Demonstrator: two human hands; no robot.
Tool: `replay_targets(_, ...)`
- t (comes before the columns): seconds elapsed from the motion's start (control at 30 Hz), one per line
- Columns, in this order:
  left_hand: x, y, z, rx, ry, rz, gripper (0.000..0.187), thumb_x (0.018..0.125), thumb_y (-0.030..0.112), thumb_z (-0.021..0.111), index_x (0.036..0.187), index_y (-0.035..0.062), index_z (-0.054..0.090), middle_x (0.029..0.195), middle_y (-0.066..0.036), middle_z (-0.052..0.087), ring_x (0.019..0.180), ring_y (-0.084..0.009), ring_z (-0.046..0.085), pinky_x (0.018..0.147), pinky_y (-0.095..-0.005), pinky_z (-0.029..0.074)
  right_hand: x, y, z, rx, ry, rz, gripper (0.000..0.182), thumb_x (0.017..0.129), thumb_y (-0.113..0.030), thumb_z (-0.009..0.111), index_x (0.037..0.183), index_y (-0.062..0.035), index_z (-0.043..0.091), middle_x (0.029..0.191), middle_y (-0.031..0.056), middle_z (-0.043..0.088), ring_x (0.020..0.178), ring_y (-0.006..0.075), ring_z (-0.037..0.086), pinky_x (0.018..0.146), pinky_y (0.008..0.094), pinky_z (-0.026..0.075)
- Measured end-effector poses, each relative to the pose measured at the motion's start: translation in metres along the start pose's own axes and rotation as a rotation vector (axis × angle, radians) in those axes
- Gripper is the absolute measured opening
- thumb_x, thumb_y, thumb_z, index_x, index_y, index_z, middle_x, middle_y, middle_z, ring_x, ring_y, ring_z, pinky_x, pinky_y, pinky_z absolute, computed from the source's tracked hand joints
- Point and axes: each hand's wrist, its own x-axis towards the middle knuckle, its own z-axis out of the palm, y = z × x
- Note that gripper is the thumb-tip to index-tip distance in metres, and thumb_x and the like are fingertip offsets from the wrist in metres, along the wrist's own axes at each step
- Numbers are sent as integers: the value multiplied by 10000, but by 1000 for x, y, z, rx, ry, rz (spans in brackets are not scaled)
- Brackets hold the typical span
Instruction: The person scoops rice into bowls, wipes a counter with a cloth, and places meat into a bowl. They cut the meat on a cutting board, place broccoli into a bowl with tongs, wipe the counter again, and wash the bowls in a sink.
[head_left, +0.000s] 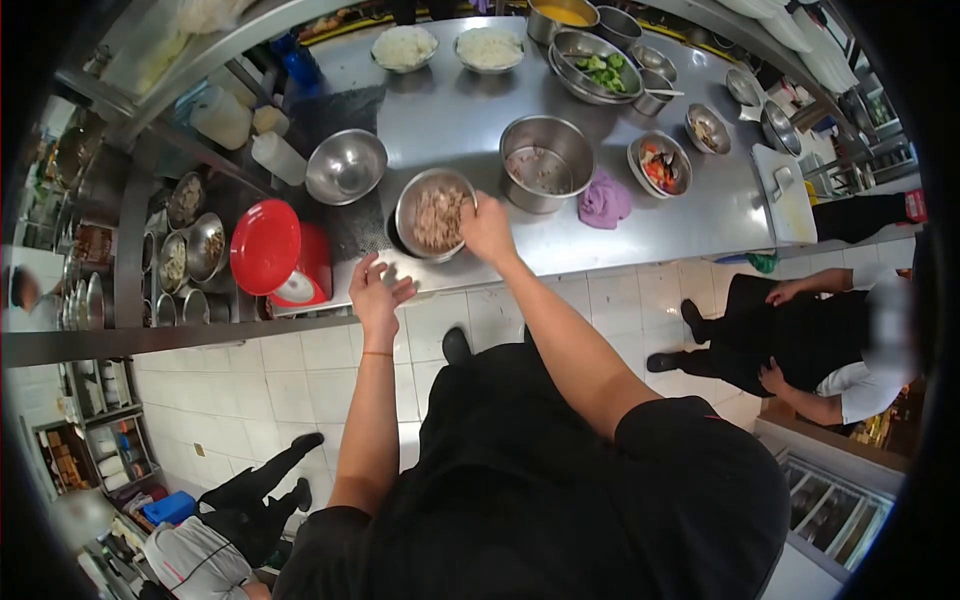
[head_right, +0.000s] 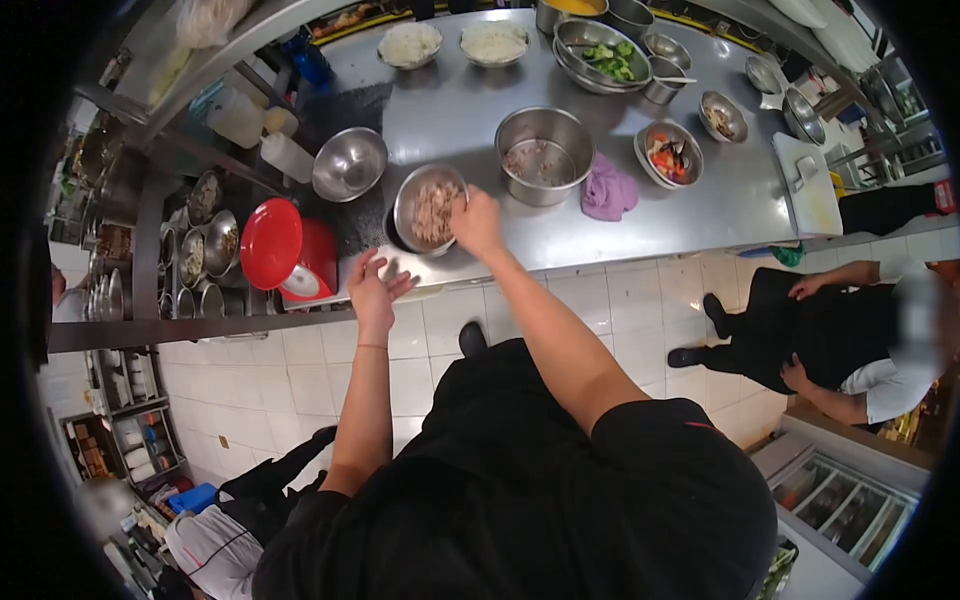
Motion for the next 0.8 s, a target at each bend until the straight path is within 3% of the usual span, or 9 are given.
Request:
replay_targets(0.1, 7, 13, 16, 28, -5, -72, 411, 989, 318, 552, 1241, 22, 418, 1134, -162, 507, 761, -309, 679, 570, -395, 618, 3, -13, -7, 368, -67, 445, 328, 924, -187, 471, 863, 99, 617, 744, 274, 658, 593, 387, 665, 499, 451, 532)
replay_targets(0.23, 44, -4, 21, 110, -94, -64, 376, 955, 291, 607, 1138, 19, 422, 1060, -163, 527, 737, -290, 670, 532, -384, 599, 9, 25, 1, -61, 210, -15, 319, 930, -180, 469, 863, 96, 614, 711, 202, 659, 511, 279, 657, 368, 363, 509)
replay_targets(0.3, 38, 6, 25, -18, -14, -77, 309, 947, 246, 592, 1102, 30, 435, 977, -143, 553, 779, -248, 660, 493, -365, 579, 17, -20, -22, 383, 2, 504, 326, 958, -189, 436, 956, 95, 595, 797, 188, 652, 543, 271, 636, 405, 367, 515)
replay_targets(0.5, 50, 19, 52, 151, 144, 73, 263, 855, 97, 577, 1069, 20, 444, 971, -136, 539, 717, -245, 610, 466, -387, 572, 92, -1, 20, 1007, 101, 649, 289, 948, -107, 438, 1078, 127, 548, 880, 207, 629, 557, 273, 622, 391, 383, 510)
replay_targets(0.57, 54, 4, 48, 320, 135, 152, 253, 826, 75, 595, 1032, 19, 460, 959, -128, 534, 708, -244, 595, 454, -394, 564, 119, 15, 35, 1043, 73, 776, 293, 962, -141, 467, 1206, 1, 546, 1000, 179, 639, 647, 283, 632, 469, 425, 539)
replay_targets(0.63, 33, 7, 38, 158, 123, 278, 180, 784, 29, 622, 892, 21, 477, 860, -100, 521, 688, -208, 558, 437, -378, 523, 138, 50, 59, 1175, -4, 643, 341, 987, -243, 480, 1252, -35, 535, 1091, 134, 623, 748, 285, 624, 649, 485, 574)
replay_targets(0.7, 16, -16, -6, 323, 212, 585, 167, 776, 7, 614, 784, 4, 447, 703, -75, 464, 643, -149, 495, 582, -307, 488, 119, 46, 48, 1172, -41, 503, 339, 978, -196, 505, 1235, 24, 511, 1109, 134, 597, 883, 266, 611, 716, 442, 575)
replay_targets(0.73, -39, -7, -22, 386, 203, 632, 148, 778, -8, 612, 792, -19, 465, 765, -99, 506, 701, -149, 525, 642, -297, 468, 84, 16, 29, 1113, 49, 502, 318, 966, -170, 528, 1201, 44, 520, 1010, 130, 613, 821, 242, 625, 687, 407, 564)
replay_targets(0.8, -77, -53, -70, 511, 385, 935, 143, 768, -60, 605, 781, -29, 465, 957, -138, 558, 799, -195, 570, 655, -310, 460, 4, 16, 7, 1139, -132, 230, 307, 950, -166, 558, 1183, 33, 537, 949, 120, 631, 797, 212, 629, 656, 371, 543)
